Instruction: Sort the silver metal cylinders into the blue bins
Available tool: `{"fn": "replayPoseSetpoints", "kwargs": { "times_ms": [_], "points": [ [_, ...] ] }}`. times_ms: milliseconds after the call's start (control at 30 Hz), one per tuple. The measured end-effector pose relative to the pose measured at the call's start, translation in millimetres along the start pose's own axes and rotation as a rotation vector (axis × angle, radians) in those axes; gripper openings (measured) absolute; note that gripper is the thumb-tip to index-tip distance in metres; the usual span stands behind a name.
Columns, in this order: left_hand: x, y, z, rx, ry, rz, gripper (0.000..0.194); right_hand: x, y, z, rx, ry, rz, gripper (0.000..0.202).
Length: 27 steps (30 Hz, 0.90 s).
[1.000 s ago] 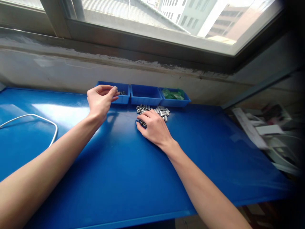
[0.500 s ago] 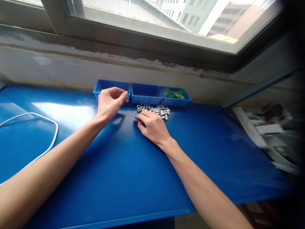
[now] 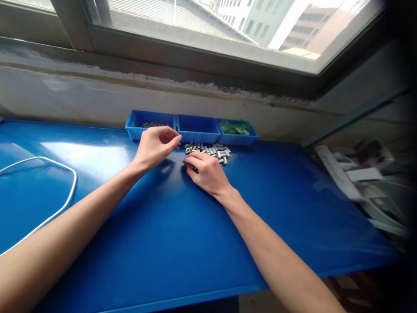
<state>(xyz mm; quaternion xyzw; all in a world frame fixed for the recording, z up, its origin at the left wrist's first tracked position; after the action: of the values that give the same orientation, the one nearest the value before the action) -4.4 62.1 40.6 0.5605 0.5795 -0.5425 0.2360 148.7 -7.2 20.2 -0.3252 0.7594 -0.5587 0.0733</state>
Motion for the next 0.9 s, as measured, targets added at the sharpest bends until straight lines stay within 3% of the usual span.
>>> {"fn": "replayPoseSetpoints", "kwargs": {
  "times_ms": [133, 233, 400, 500, 700, 900],
  "points": [
    [1, 2.5, 1, 0.052, -0.010, -0.026, 0.028, -2, -4, 0, -0.086, 0.015, -0.083, 0.021],
    [3, 3.9, 1, 0.113, -0.019, -0.042, 0.031, -6, -13, 1, -0.221, 0.075, -0.250, 0.018],
    [-1, 16.6, 5, 0.354, 0.020, -0.013, 0.032, -27, -18, 5, -0.356, 0.325, -0.669, 0.007],
    [-3, 22.9, 8, 0.430, 0.106, -0.155, 0.029, -31, -20, 6, -0.325, 0.352, -0.580, 0.007],
    [0, 28.9, 11, 0.485, 0.345, -0.405, 0.022, -23, -31, 5, -0.245, 0.230, -0.277, 0.014],
    [3, 24.7, 12, 0.363, 0.413, -0.612, 0.028, -24, -25, 6, -0.194, 0.197, -0.275, 0.014]
  ]
}}
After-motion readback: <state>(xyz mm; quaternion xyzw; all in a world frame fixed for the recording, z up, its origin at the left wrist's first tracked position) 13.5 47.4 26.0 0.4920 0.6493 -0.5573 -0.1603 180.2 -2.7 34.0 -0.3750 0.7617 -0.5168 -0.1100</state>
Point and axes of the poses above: each hand's wrist, its own z-axis away from the middle knuckle, its own y-axis out of the palm, x = y × z, the point moved 5 cm from there along -z, towards the middle knuckle, and after that the axes turned 7 degrees about x, right-handed, at the moved point
